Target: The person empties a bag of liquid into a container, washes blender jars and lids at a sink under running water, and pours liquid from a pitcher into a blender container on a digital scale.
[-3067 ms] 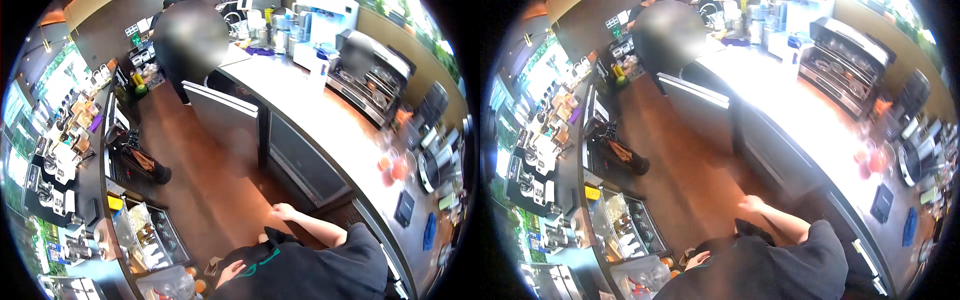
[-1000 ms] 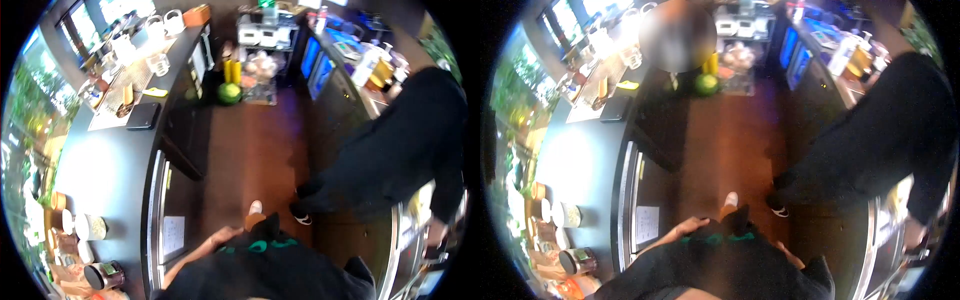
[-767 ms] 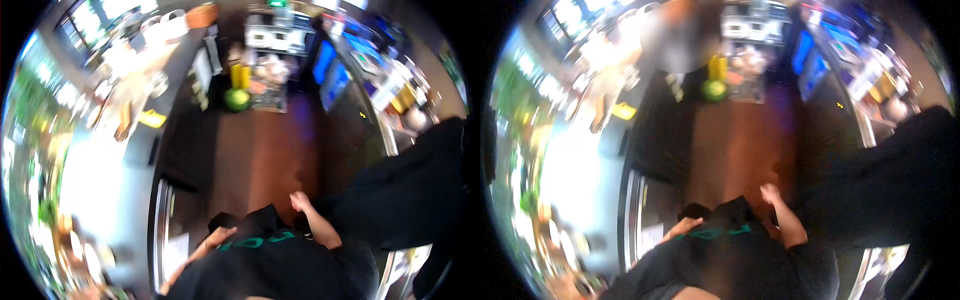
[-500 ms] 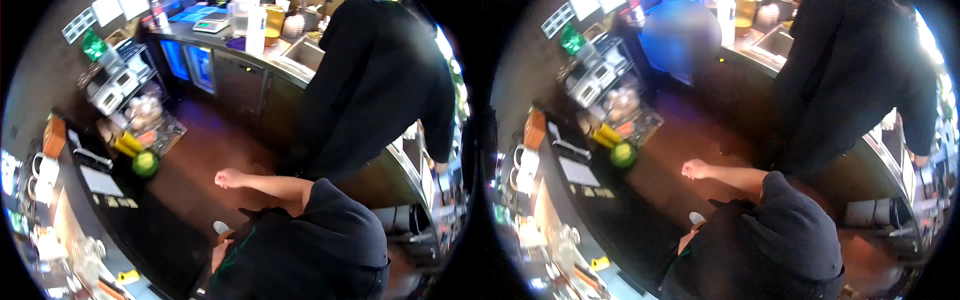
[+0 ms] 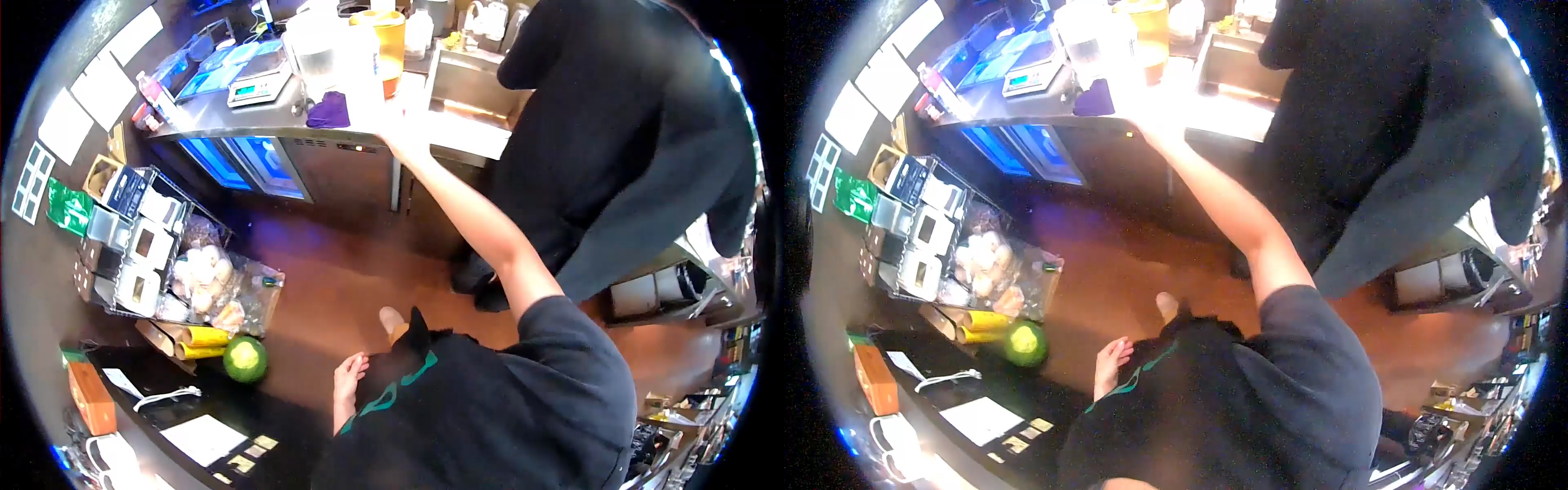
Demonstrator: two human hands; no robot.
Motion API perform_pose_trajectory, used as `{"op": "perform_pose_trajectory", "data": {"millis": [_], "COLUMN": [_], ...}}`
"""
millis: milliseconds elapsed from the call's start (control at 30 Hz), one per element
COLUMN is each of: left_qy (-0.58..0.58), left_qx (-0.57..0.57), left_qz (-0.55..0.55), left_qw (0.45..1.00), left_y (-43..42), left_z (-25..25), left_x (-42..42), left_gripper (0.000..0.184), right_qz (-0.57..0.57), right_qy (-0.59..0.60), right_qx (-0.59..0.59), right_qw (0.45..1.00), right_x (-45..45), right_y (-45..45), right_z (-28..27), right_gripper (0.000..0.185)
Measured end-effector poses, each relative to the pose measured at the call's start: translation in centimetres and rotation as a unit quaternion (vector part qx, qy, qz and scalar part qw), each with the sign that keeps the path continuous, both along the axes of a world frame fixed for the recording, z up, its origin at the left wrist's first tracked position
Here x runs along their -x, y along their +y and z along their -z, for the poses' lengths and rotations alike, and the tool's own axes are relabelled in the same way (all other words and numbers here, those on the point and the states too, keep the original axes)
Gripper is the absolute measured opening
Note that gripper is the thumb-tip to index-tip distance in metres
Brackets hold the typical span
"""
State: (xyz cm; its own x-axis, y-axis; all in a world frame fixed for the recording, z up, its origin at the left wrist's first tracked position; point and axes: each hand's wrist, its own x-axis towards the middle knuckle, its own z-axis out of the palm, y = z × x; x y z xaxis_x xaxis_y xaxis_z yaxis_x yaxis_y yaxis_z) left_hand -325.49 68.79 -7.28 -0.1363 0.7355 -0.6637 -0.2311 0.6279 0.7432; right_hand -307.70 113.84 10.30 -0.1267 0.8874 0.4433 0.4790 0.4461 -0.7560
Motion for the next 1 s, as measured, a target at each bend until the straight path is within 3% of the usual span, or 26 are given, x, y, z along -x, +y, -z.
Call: {"op": "perform_pose_trajectory", "data": {"millis": [100,200,233,367,433,467,500,533,567,600,667,733,800,867,933,1000], "left_qy": [0.001,0.014,0.014,0.016,0.015,-0.010,-0.027,-0.004,-0.027,-0.045,-0.276,-0.319,-0.265,-0.297,-0.388,-0.332], "left_qx": [-0.020,0.001,0.006,-0.001,-0.026,-0.054,-0.049,-0.133,-0.170,-0.204,-0.294,-0.186,-0.236,-0.227,-0.104,-0.024], "left_qz": [-0.036,-0.057,-0.063,0.048,0.144,0.181,0.186,0.271,0.293,0.306,0.433,0.526,0.538,0.573,0.618,0.646], "left_qw": [0.999,0.998,0.998,0.999,0.989,0.982,0.981,0.953,0.941,0.929,0.806,0.766,0.765,0.729,0.676,0.687], "left_y": [2.8,3.9,4.2,7.4,11.4,13.2,15.4,17.6,19.4,21.1,21.8,19.8,16.0,10.7,4.5,-1.3], "left_z": [-3.2,-3.8,-3.8,-3.7,-5.7,-6.1,-7.8,-8.1,-10.9,-16.1,-22.1,-23.8,-20.6,-19.7,-19.1,-15.5], "left_x": [2.7,6.3,7.5,11.3,12.8,13.1,12.4,12.1,10.0,6.4,-3.2,-10.1,-17.9,-25.8,-33.6,-40.5], "left_gripper": [0.036,0.034,0.033,0.040,0.040,0.041,0.043,0.054,0.062,0.070,0.087,0.095,0.089,0.072,0.054,0.041], "right_qz": [0.109,0.223,0.278,0.085,0.053,0.043,-0.035,-0.039,-0.043,-0.038,-0.024,0.037,0.167,0.284,0.392,0.482], "right_qy": [0.015,0.017,-0.016,0.056,0.061,-0.074,-0.036,-0.011,0.015,-0.045,-0.053,-0.007,0.032,0.068,0.079,0.148], "right_qx": [-0.030,-0.089,-0.128,-0.188,-0.234,-0.098,-0.079,-0.053,-0.028,0.023,0.161,0.288,0.322,0.360,0.390,0.389], "right_qw": [0.993,0.971,0.952,0.977,0.969,0.991,0.996,0.998,0.999,0.998,0.985,0.957,0.931,0.886,0.829,0.771], "right_x": [4.1,6.9,7.3,10.7,5.9,4.9,3.2,1.8,0.5,-1.6,-7.5,-11.4,-15.5,-18.9,-22.9,-26.4], "right_y": [4.2,8.0,7.4,6.9,5.5,-1.6,-5.6,-10.0,-14.4,-18.6,-29.2,-36.3,-43.0,-49.5,-56.4,-62.2], "right_z": [1.3,-1.1,-2.1,0.7,0.9,-5.0,-4.7,-4.9,-5.1,-6.6,-5.5,-6.7,-7.0,-7.0,-6.9,-5.1], "right_gripper": [0.084,0.114,0.079,0.055,0.043,0.043,0.055,0.064,0.072,0.076,0.080,0.079,0.078,0.078,0.071,0.058]}}
